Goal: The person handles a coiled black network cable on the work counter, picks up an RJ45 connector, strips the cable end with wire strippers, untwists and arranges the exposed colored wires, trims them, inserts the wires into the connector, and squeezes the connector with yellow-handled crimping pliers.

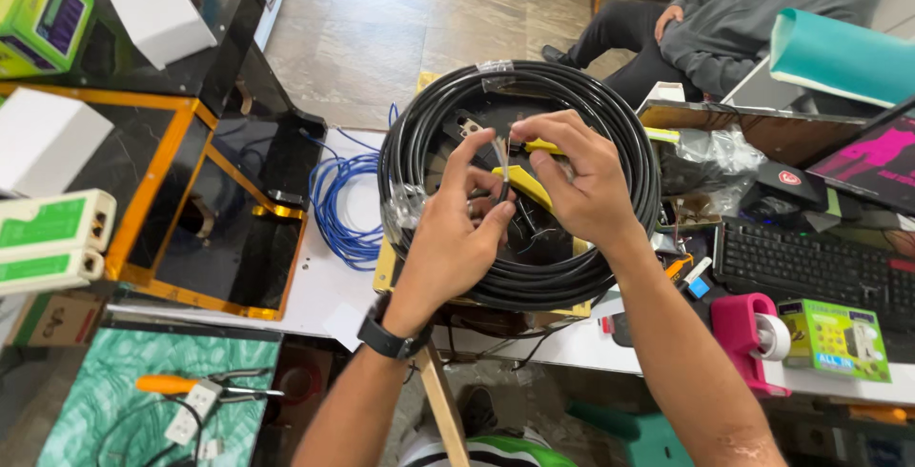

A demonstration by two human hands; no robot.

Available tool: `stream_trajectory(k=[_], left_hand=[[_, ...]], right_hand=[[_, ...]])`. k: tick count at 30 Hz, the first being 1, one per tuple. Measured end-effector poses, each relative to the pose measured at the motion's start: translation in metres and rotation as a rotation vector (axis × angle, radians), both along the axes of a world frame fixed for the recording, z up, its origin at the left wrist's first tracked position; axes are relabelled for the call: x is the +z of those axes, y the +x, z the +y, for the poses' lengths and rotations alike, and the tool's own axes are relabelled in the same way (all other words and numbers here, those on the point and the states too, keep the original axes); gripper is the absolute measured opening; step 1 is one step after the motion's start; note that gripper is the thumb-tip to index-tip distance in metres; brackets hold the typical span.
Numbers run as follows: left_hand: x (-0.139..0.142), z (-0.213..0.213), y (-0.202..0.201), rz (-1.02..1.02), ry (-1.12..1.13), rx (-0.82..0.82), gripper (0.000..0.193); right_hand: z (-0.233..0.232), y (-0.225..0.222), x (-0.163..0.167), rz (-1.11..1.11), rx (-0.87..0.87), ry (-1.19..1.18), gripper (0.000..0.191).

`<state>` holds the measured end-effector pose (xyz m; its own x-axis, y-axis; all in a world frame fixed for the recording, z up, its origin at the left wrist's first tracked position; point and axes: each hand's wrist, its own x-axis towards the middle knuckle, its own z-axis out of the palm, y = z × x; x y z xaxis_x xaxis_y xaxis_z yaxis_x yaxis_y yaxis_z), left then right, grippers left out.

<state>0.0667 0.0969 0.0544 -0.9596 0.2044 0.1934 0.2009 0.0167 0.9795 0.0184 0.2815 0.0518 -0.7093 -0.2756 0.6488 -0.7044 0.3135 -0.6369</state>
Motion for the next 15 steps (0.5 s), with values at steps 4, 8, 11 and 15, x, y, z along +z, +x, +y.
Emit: stream_trajectory(k=[4,8,11,15], left_hand=[[0.002,0.009,-0.007,0.049,-0.005,-0.062,0.065],[-0.001,0.014,-0.012,-0.047,0.126,-0.082,0.053],[-0.009,0.014,-0.009,0.028,0.064,-0.051,0.045],[-0.018,0.015,-0.007,0.173,-0.047,-0.001,0.042]], right_hand=[[0.002,0.003,0.001,0.028,-0.030,-0.002,0.032],[0.006,0.006,0.003,0.121,-0.067,0.063,0.030],[0.006,0.009,0.003,0.150,-0.073,0.089,0.033],[0.004,0.010,0.002,0.169,-0.094,0.135,0.034]])
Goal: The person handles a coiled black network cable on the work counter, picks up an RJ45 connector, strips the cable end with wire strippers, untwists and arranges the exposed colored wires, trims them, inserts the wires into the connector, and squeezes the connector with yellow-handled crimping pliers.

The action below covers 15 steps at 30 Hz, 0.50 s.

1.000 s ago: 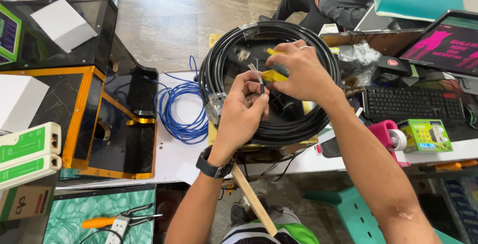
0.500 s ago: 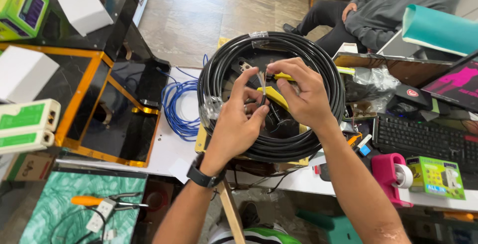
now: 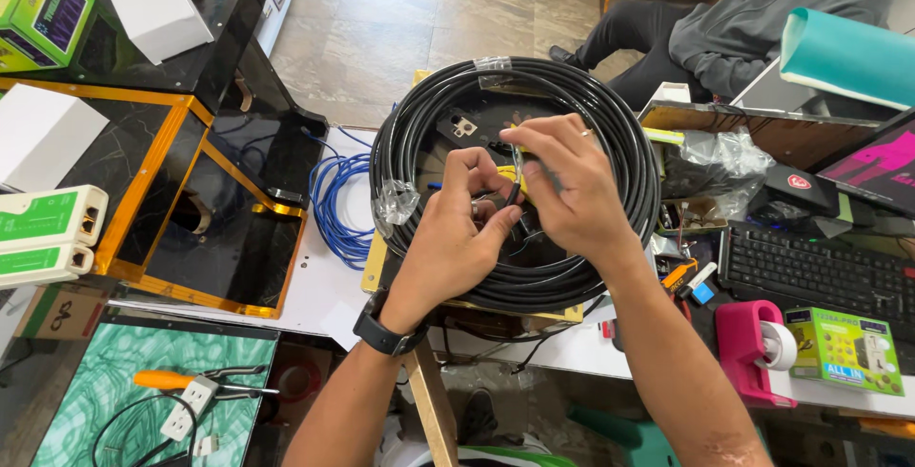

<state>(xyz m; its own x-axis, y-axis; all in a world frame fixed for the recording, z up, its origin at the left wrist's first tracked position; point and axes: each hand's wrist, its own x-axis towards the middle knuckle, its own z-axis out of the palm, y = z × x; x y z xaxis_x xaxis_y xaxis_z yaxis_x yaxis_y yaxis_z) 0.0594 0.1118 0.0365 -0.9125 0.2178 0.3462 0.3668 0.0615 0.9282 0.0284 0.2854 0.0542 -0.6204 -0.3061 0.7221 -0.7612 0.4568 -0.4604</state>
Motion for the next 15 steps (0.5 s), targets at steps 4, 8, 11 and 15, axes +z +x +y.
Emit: stream_trajectory(k=[4,8,11,15], left_hand=[[-0.0001,-0.0023,-0.0012,-0.132,0.016,-0.004,0.049],[0.0023,-0.0026,-0.0051,-0.135,0.129,-0.073,0.065],[0.0002,-0.0049,-0.0065,-0.168,0.119,-0.083,0.065],[-0.0059,-0.0087,-0.0084,-0.148,0.235,-0.134,0.050]], right_hand=[[-0.0011,0.0032,-0.0012,0.010,-0.045,-0.037,0.032],[-0.0012,0.0041,-0.0022,0.027,-0.081,-0.042,0.032],[-0.0008,0.0038,-0.0037,-0.004,-0.093,-0.071,0.030],[-0.0002,0.0012,-0.0069,-0.069,-0.085,-0.137,0.022]])
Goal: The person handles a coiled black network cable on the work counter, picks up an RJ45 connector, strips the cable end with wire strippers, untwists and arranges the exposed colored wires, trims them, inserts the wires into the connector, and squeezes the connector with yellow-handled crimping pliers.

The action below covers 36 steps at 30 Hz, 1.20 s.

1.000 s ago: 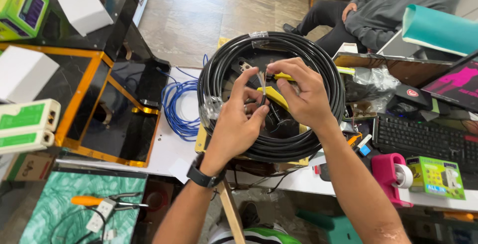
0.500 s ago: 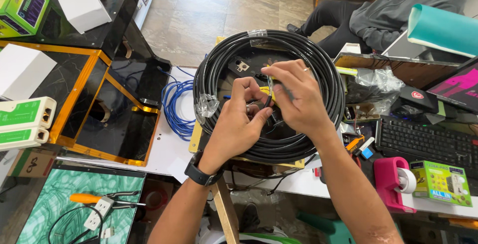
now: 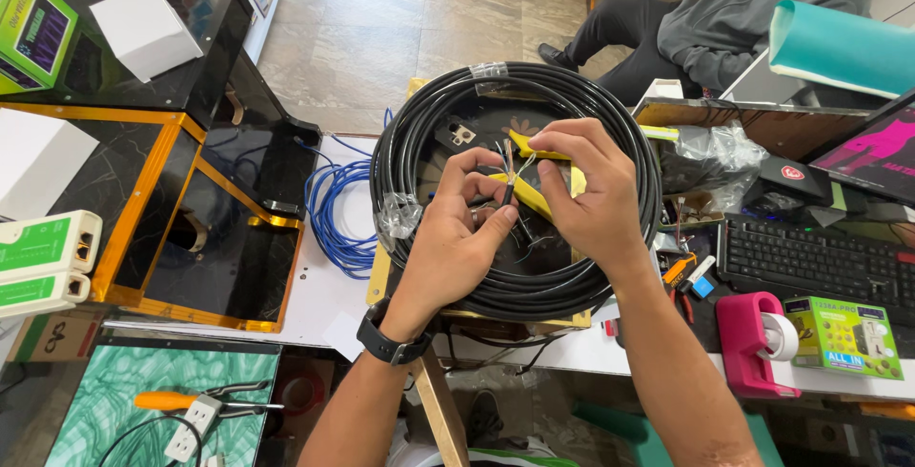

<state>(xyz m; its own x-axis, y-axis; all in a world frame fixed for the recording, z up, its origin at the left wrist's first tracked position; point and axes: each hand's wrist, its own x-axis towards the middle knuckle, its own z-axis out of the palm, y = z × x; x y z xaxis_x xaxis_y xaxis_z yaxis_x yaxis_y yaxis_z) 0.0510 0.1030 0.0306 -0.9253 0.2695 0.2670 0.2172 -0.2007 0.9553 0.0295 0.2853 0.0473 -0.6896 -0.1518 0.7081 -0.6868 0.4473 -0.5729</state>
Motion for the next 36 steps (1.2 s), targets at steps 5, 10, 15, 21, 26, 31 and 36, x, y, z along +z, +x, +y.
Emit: stream_trajectory(k=[5,10,15,21,26,31,36], left_hand=[[-0.006,-0.005,-0.003,-0.182,0.235,-0.061,0.028],[-0.009,-0.005,-0.005,-0.205,0.275,0.049,0.013],[-0.005,-0.006,-0.004,-0.229,0.221,0.053,0.015],[0.000,-0.007,-0.001,-0.179,0.201,0.008,0.022],[-0.006,-0.001,-0.001,-0.183,0.165,0.108,0.012],[-0.009,-0.002,0.003,-0.094,0.074,0.148,0.012],[0.000,-0.008,0.011,-0.012,0.014,0.103,0.038]], right_hand=[[0.001,-0.010,-0.002,-0.187,0.069,0.065,0.008],[0.003,-0.009,-0.005,-0.541,0.173,0.161,0.006],[0.002,-0.011,-0.008,-0.517,0.214,0.050,0.013],[0.011,-0.012,-0.017,-0.518,0.416,-0.308,0.019],[0.020,-0.015,-0.023,-0.547,0.464,-0.177,0.006],[0.023,-0.017,-0.022,-0.512,0.505,-0.068,0.005],[0.016,-0.013,-0.024,-0.534,0.524,-0.381,0.036]])
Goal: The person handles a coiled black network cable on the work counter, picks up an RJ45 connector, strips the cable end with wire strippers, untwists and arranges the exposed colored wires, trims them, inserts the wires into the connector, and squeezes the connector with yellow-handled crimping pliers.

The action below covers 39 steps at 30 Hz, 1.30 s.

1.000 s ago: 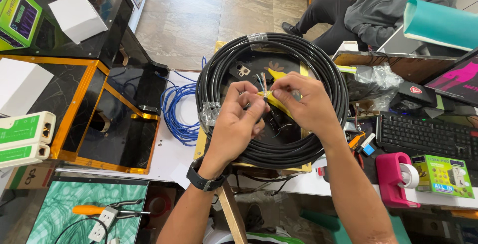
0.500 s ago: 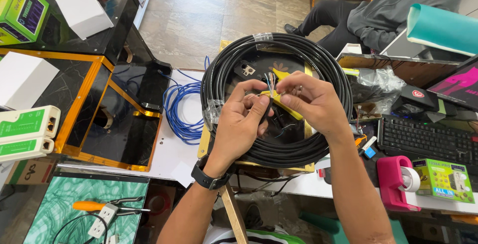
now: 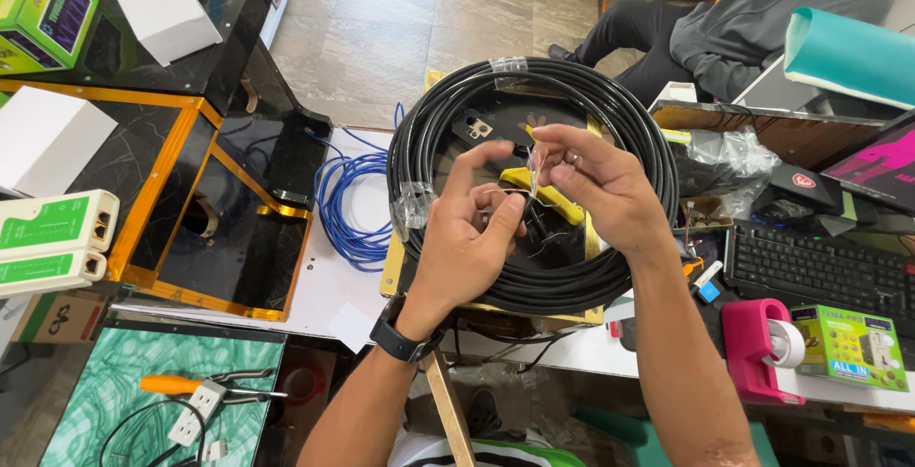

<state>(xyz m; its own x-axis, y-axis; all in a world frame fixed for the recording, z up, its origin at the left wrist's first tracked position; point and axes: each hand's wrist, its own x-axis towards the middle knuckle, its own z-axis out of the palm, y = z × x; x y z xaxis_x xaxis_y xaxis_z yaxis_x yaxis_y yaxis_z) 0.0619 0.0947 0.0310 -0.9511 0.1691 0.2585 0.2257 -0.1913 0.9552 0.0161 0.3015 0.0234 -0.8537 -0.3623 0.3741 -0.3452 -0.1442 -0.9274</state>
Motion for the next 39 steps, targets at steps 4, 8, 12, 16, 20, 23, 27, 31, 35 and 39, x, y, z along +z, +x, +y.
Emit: stream_trajectory(k=[4,8,12,16,20,23,27,31,35,39], left_hand=[[0.006,-0.001,0.003,0.097,-0.134,0.026,0.055],[0.006,0.000,0.002,0.100,-0.139,0.009,0.053],[0.003,-0.001,-0.001,0.018,-0.106,0.009,0.040],[-0.001,0.000,-0.005,-0.053,-0.029,-0.002,0.021],[-0.004,0.003,-0.006,-0.162,0.063,-0.041,0.016],[-0.005,0.004,-0.007,-0.164,-0.015,-0.001,0.017],[-0.002,0.003,-0.007,-0.127,-0.105,0.041,0.019],[0.002,0.002,-0.007,-0.147,-0.119,0.029,0.019],[0.006,0.003,-0.008,-0.214,-0.018,-0.048,0.014],[0.007,0.004,-0.007,-0.166,-0.114,-0.051,0.020]], right_hand=[[0.001,0.002,-0.001,0.025,0.023,-0.024,0.038],[0.002,0.002,0.000,0.048,0.004,0.022,0.040],[0.001,0.002,0.002,0.072,0.033,0.016,0.043],[0.001,0.004,0.005,0.056,0.044,0.010,0.043],[0.000,0.005,0.006,0.046,0.057,-0.044,0.045],[0.000,0.004,0.007,-0.015,0.031,-0.039,0.041],[0.000,0.001,0.006,0.047,0.007,0.039,0.031],[0.002,-0.001,0.003,0.055,0.030,-0.009,0.020],[0.004,-0.006,0.001,-0.027,0.076,-0.090,0.015],[0.006,-0.008,-0.002,-0.054,0.053,-0.059,0.011]])
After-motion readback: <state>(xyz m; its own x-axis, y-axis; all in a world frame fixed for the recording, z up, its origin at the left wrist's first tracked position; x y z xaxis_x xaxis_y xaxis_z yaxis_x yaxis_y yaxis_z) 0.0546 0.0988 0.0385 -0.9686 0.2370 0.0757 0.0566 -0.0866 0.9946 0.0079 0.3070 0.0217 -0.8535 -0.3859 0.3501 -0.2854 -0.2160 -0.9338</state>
